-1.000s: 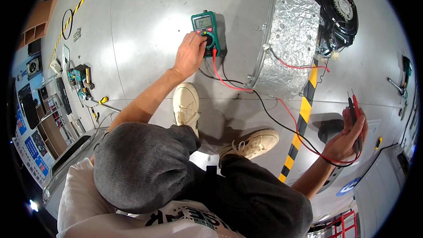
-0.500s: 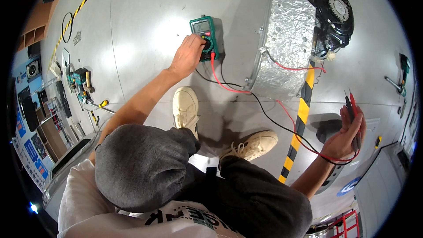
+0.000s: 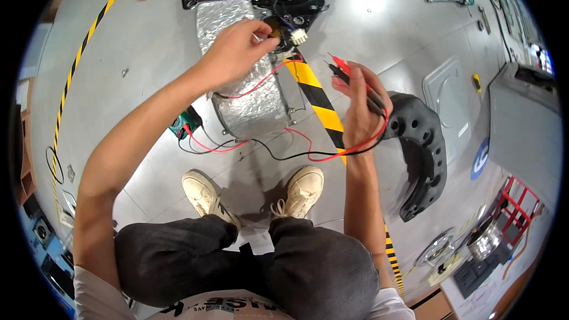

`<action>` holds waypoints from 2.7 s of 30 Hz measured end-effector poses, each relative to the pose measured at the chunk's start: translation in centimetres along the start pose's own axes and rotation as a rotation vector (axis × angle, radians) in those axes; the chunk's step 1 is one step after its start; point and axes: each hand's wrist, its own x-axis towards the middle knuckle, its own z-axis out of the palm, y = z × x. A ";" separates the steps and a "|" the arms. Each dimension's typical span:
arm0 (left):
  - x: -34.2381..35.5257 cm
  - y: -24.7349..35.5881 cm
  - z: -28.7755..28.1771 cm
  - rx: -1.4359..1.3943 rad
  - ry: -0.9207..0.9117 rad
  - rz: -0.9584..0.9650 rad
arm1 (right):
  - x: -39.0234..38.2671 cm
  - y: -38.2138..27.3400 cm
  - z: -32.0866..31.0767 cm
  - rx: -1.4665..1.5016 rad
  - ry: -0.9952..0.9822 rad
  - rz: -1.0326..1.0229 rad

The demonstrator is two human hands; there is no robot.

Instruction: The person tests an electrical component using a multimeter. They attach probes to a white connector, turn the multimeter dial, and observe the digital display readings.

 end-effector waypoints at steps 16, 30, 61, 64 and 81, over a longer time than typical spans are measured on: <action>6.3 -0.3 8.3 -0.467 0.106 -0.705 | 1.4 1.2 1.4 0.085 0.025 0.077; 4.2 -0.6 1.9 -1.459 -0.199 -0.599 | 2.4 -1.9 4.9 0.137 -0.088 -0.099; 3.6 0.7 2.3 -1.390 -0.172 -0.552 | 3.0 -2.0 6.3 0.014 -0.063 -0.148; 3.6 1.1 2.4 -1.389 -0.165 -0.554 | 3.1 -1.9 6.1 -0.021 -0.055 -0.189; 5.1 3.1 7.1 -1.474 -0.050 -0.461 | 3.0 -0.8 4.4 -0.245 0.022 -0.261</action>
